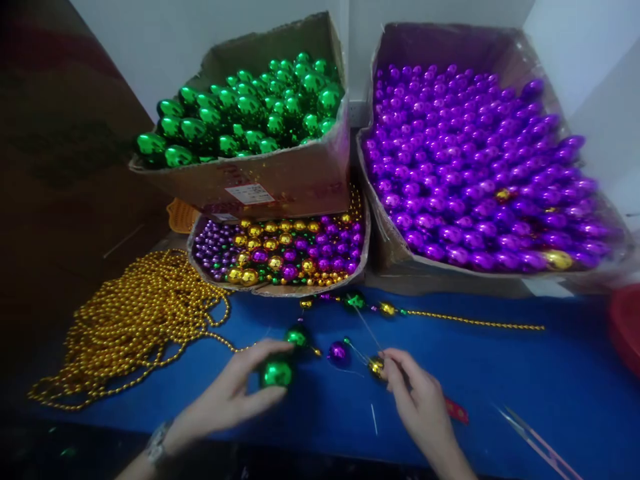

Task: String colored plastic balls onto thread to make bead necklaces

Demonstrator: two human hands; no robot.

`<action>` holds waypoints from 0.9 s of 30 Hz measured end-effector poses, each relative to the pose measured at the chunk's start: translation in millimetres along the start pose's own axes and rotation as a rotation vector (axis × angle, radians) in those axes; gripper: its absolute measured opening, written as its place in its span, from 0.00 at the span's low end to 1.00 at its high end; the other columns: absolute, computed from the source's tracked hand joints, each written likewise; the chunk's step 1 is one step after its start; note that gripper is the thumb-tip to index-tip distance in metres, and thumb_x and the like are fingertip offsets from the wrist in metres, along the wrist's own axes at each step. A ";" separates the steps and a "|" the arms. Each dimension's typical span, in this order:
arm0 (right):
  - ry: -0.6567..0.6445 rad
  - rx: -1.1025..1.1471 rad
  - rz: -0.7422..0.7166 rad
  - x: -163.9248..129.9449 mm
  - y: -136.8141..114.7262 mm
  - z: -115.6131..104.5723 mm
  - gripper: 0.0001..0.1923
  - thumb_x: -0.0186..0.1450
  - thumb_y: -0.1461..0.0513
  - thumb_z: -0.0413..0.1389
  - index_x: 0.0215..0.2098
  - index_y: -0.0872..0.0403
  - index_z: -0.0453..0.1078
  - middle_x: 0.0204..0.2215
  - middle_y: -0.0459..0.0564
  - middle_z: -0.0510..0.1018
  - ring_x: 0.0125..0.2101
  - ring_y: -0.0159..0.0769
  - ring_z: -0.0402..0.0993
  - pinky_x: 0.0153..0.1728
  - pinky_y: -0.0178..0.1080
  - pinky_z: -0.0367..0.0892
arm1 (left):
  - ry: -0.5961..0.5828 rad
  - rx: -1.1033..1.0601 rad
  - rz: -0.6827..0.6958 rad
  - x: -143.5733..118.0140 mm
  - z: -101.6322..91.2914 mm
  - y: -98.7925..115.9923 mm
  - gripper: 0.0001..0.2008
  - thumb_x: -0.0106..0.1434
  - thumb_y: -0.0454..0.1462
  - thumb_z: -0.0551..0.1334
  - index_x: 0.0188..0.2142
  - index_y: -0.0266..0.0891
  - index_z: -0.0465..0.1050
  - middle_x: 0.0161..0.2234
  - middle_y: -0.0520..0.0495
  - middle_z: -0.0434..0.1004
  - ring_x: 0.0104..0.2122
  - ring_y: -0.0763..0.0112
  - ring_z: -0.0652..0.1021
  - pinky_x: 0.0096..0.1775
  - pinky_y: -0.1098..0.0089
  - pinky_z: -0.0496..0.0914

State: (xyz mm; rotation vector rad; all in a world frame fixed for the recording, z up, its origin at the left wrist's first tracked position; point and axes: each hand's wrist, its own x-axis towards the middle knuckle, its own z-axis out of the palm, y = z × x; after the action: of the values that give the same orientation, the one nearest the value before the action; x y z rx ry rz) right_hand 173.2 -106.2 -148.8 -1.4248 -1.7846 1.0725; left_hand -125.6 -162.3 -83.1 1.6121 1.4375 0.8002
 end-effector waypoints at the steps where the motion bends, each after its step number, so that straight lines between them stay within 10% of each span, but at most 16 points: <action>1: 0.021 0.041 0.022 -0.1 1.8 0.1 0.14 0.67 0.53 0.48 0.42 0.53 0.68 0.30 0.50 0.78 0.26 0.32 0.74 0.29 0.31 0.71 | -0.034 0.088 0.030 -3.6 5.7 -5.7 0.24 0.55 0.41 0.64 0.53 0.49 0.66 0.48 0.44 0.71 0.46 0.56 0.72 0.47 0.61 0.67; 10: 0.121 0.188 0.039 1.7 11.7 0.1 0.14 0.67 0.53 0.49 0.42 0.55 0.66 0.27 0.48 0.74 0.24 0.30 0.71 0.27 0.31 0.69 | -0.124 0.485 0.108 -6.8 34.6 -48.9 0.25 0.62 0.41 0.57 0.59 0.46 0.57 0.54 0.41 0.65 0.49 0.56 0.69 0.49 0.55 0.67; 14: 0.095 0.158 0.026 -0.7 8.0 -0.9 0.13 0.68 0.54 0.47 0.42 0.54 0.66 0.27 0.47 0.74 0.24 0.30 0.71 0.28 0.31 0.69 | -0.080 0.215 0.051 0.3 28.2 -39.1 0.25 0.59 0.42 0.61 0.56 0.47 0.62 0.53 0.42 0.66 0.50 0.56 0.69 0.51 0.56 0.65; 21: -0.050 -0.061 -0.268 -5.9 -21.4 6.7 0.09 0.68 0.60 0.48 0.42 0.50 0.69 0.29 0.45 0.77 0.28 0.30 0.74 0.29 0.30 0.67 | 0.189 -0.926 -0.289 26.3 15.2 -3.7 0.18 0.64 0.43 0.55 0.52 0.41 0.65 0.46 0.41 0.70 0.40 0.61 0.74 0.37 0.63 0.72; 27: -0.082 -0.136 -0.486 -6.3 -31.3 13.6 0.10 0.68 0.64 0.49 0.46 0.49 0.67 0.37 0.47 0.78 0.34 0.33 0.76 0.35 0.32 0.69 | 0.284 -0.500 -0.115 31.6 9.8 13.2 0.23 0.55 0.38 0.66 0.51 0.42 0.68 0.43 0.44 0.70 0.41 0.66 0.72 0.43 0.68 0.69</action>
State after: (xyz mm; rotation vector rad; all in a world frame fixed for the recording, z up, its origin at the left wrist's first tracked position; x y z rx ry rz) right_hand 148.3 -118.1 -127.9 -0.9492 -2.1481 0.7730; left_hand -106.2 -133.0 -77.8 1.0588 1.3653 1.2433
